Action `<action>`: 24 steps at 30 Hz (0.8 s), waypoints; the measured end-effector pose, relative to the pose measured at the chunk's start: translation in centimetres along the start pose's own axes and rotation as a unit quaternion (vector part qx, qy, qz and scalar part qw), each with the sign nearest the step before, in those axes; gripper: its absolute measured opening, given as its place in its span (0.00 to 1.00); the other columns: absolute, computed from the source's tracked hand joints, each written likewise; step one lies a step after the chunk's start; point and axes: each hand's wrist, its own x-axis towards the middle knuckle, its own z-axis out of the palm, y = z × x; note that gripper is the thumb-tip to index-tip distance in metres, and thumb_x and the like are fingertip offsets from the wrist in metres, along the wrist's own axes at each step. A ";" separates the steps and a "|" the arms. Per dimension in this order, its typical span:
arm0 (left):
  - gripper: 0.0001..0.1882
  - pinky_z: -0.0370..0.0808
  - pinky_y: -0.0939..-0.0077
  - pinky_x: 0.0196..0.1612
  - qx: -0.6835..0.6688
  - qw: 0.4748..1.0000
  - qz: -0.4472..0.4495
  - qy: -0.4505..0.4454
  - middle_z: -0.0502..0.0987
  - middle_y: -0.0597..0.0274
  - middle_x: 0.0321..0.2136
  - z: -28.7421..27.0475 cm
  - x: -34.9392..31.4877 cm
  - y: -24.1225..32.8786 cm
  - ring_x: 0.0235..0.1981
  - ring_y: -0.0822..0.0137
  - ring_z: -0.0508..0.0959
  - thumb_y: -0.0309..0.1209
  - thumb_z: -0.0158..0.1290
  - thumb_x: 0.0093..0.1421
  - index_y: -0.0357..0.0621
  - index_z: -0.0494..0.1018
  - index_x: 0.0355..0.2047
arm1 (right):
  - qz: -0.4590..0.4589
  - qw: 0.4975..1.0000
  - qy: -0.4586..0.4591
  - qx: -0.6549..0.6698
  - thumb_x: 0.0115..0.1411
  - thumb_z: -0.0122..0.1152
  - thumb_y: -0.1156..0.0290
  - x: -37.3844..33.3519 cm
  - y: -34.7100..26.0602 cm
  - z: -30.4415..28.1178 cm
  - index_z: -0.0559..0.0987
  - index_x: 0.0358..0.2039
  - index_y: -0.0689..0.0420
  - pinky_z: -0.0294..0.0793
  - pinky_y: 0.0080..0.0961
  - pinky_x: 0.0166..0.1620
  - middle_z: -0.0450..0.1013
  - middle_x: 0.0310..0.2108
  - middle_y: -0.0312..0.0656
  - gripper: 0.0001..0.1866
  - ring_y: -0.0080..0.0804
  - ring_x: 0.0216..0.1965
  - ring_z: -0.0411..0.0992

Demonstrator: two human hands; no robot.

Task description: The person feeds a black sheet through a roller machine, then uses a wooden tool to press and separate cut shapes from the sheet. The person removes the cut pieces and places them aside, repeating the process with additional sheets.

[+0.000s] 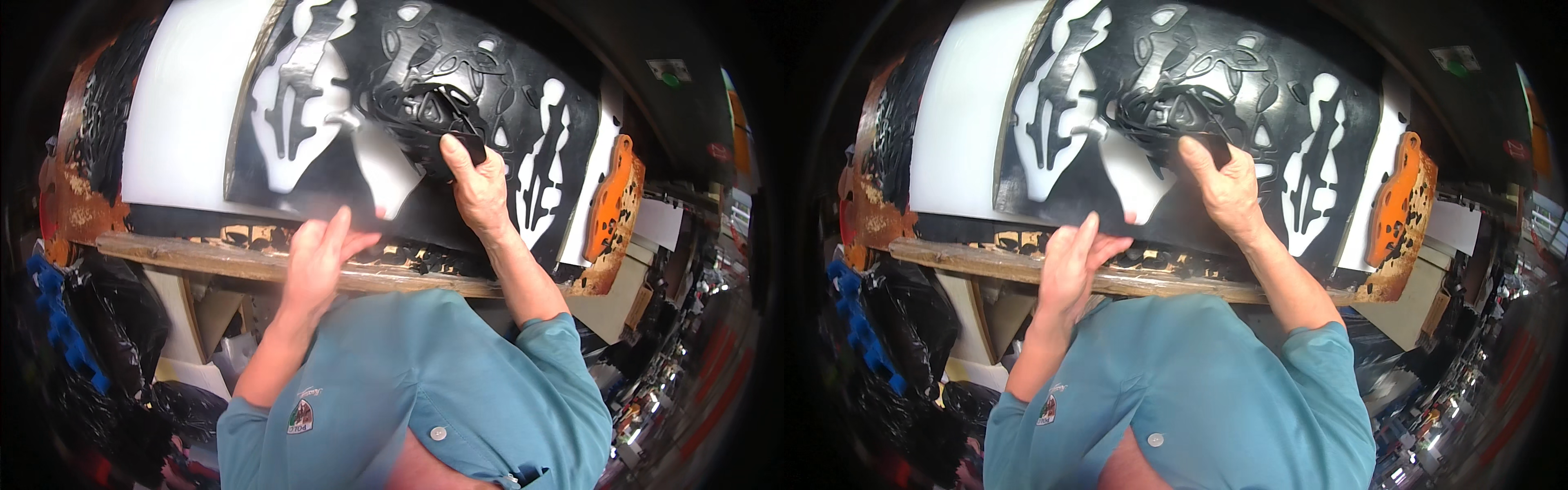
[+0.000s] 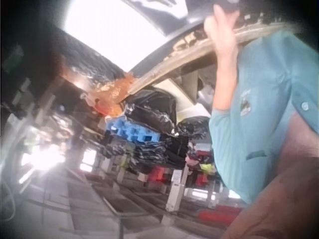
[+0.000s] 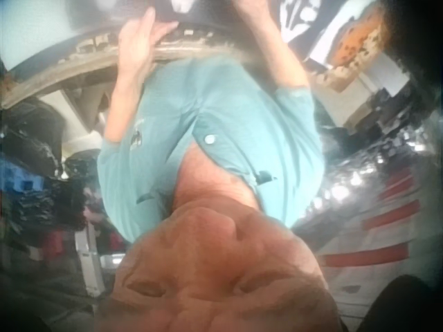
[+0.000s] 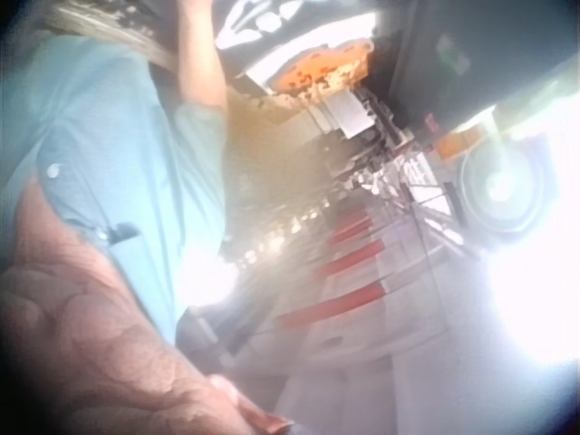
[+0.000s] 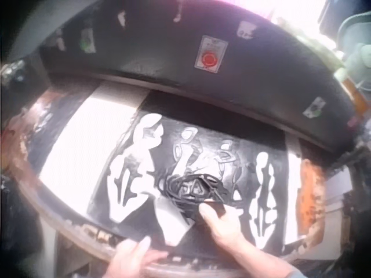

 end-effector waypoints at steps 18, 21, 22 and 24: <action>0.23 0.82 0.52 0.38 0.322 0.836 0.442 -0.044 0.85 0.44 0.35 5.4 9.1 1.6 0.37 0.37 0.85 0.47 0.57 0.74 0.39 0.77 0.53 | 0.053 0.985 -0.010 0.163 0.79 0.57 0.55 -0.4 -1.5 2.8 0.84 0.40 0.58 0.72 0.19 0.35 0.79 0.32 0.31 0.20 0.16 0.31 0.73; 0.24 0.81 0.55 0.37 0.295 0.822 0.485 -0.051 0.83 0.45 0.31 4.4 9.9 1.2 0.32 0.39 0.84 0.49 0.53 0.76 0.37 0.77 0.52 | 0.048 0.987 -0.002 0.153 0.79 0.56 0.53 -0.7 -1.2 3.4 0.85 0.41 0.58 0.72 0.19 0.33 0.81 0.33 0.32 0.21 0.17 0.31 0.75; 0.22 0.80 0.60 0.34 0.295 0.845 0.443 -0.044 0.81 0.49 0.27 4.0 9.8 1.1 0.27 0.48 0.83 0.45 0.50 0.79 0.36 0.77 0.51 | 0.051 0.984 0.007 0.169 0.79 0.56 0.53 -0.6 -1.0 3.4 0.85 0.41 0.58 0.73 0.19 0.33 0.82 0.33 0.33 0.21 0.17 0.31 0.76; 0.23 0.76 0.74 0.27 0.211 0.900 0.380 -0.025 0.79 0.59 0.25 3.9 10.0 1.1 0.22 0.69 0.78 0.45 0.46 0.81 0.33 0.77 0.47 | 0.037 0.978 0.025 0.204 0.78 0.57 0.53 -0.1 -0.8 2.2 0.84 0.42 0.57 0.75 0.20 0.32 0.84 0.34 0.37 0.20 0.22 0.31 0.80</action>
